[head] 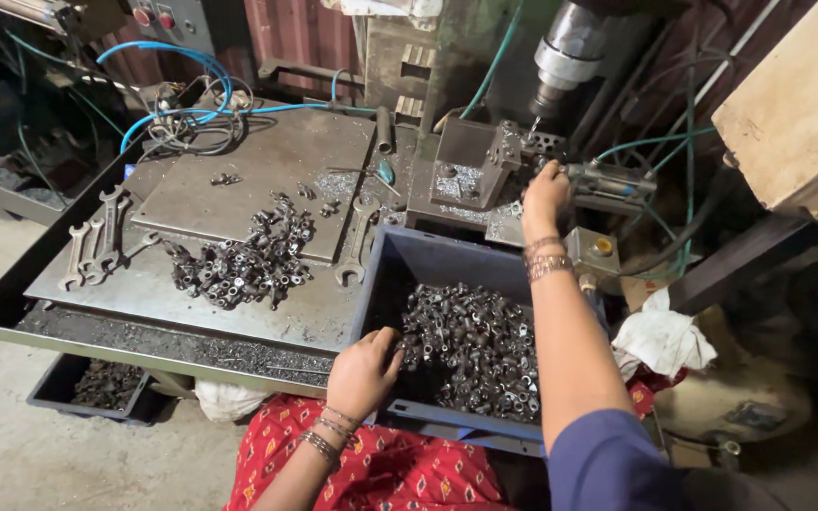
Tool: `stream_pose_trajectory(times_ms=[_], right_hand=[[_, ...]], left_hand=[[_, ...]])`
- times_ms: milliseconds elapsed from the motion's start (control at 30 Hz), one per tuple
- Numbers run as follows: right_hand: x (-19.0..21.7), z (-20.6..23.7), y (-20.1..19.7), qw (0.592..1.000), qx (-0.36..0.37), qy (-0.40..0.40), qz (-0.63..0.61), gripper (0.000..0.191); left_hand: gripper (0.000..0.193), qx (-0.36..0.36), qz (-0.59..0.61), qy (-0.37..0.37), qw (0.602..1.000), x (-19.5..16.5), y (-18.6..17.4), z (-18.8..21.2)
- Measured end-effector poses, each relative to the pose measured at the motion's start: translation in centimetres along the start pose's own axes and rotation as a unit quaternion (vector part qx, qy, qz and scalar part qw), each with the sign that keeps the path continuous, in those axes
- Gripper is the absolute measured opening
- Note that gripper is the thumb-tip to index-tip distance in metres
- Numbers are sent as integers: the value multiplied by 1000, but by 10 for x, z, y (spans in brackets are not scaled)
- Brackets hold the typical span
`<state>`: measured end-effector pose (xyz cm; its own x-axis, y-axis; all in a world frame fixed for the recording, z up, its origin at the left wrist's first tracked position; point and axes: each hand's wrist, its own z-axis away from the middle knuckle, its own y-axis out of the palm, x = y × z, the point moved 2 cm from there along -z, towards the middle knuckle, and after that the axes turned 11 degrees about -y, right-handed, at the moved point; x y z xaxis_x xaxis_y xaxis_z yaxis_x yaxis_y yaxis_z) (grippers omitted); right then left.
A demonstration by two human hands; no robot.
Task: The person sits at a machine bench and picks small black metal fittings one at a time from a blue bin, briefly turns them in their hands, and places some into the fixture of a bench drilling/tapping machine, occasionally moving parts aside on the table.
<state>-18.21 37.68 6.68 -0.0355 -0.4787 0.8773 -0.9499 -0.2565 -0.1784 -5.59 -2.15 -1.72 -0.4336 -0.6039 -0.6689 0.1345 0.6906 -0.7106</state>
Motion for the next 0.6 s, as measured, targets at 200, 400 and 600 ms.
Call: stream_pose_trajectory(times_ms=[200, 400, 600], right_hand=[[-29, 22, -61, 923, 371, -21, 95, 52], [-48, 22, -64, 906, 351, 128, -200, 19], [-24, 7, -34, 938, 248, -21, -243, 17]], left_hand=[[23, -8, 0, 13, 1000, 0, -1, 0], [22, 12, -19, 9, 1000, 0, 1, 1], [22, -10, -6, 19, 1000, -3, -2, 1]])
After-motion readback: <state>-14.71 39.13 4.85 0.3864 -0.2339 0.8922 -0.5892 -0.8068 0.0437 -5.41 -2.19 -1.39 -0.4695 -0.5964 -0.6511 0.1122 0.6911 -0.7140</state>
